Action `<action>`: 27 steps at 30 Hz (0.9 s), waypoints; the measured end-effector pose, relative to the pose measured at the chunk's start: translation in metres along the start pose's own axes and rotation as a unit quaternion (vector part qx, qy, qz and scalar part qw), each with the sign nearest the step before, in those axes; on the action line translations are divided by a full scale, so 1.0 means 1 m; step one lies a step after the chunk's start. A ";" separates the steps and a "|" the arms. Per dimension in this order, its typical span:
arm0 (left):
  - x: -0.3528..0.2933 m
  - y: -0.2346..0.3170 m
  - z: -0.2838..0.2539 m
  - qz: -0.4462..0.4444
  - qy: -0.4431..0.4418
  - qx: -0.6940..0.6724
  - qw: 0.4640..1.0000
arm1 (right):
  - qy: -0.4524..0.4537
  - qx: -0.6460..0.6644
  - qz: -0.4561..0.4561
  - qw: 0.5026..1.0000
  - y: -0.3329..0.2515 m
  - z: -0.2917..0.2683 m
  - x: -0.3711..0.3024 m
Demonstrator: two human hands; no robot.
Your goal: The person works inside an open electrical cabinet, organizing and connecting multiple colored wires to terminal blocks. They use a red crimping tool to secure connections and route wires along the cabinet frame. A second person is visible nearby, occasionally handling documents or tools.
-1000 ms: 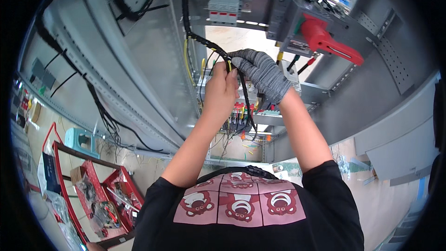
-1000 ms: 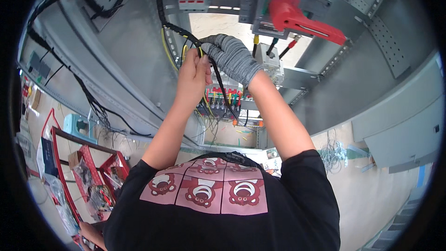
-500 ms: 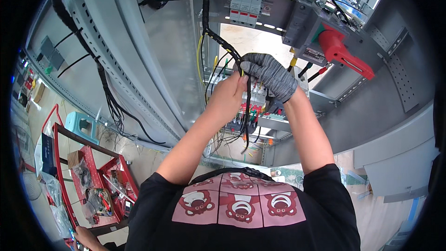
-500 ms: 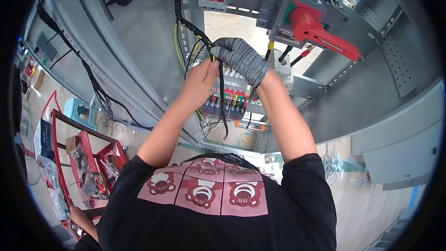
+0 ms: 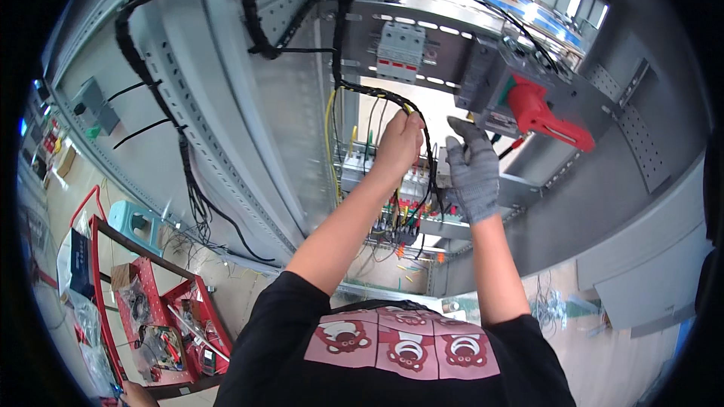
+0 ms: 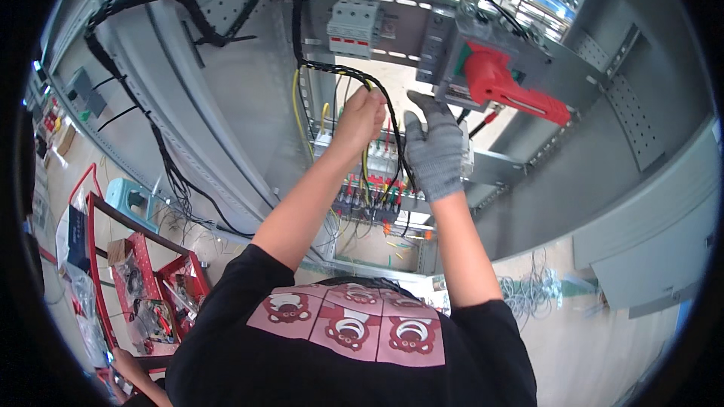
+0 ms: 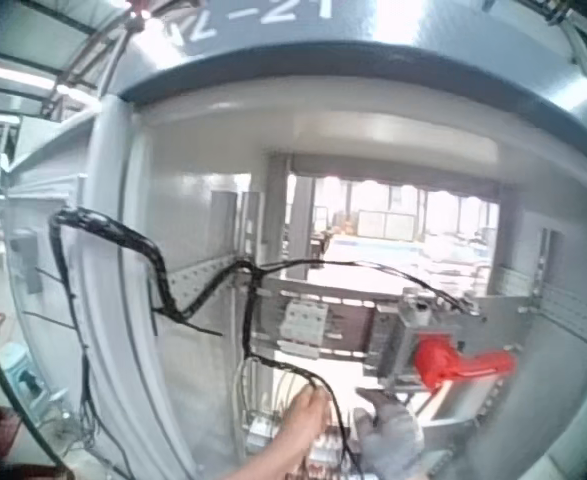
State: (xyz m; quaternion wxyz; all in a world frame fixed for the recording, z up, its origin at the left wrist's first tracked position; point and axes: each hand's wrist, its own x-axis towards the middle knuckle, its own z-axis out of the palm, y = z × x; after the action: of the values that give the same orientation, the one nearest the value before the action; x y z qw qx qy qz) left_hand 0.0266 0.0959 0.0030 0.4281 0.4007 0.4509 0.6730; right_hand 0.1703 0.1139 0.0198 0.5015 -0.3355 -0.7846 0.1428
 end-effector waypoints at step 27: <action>0.003 0.055 -0.050 0.426 0.218 0.599 0.642 | 0.109 0.574 0.318 0.746 -0.011 0.101 0.029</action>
State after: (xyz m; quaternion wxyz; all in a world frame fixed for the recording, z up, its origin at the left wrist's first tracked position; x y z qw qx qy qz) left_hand -0.0328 0.0729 0.0419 -0.3501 0.5590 0.6151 0.4319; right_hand 0.0693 0.1370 -0.0001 0.6073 -0.2277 -0.3419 0.6800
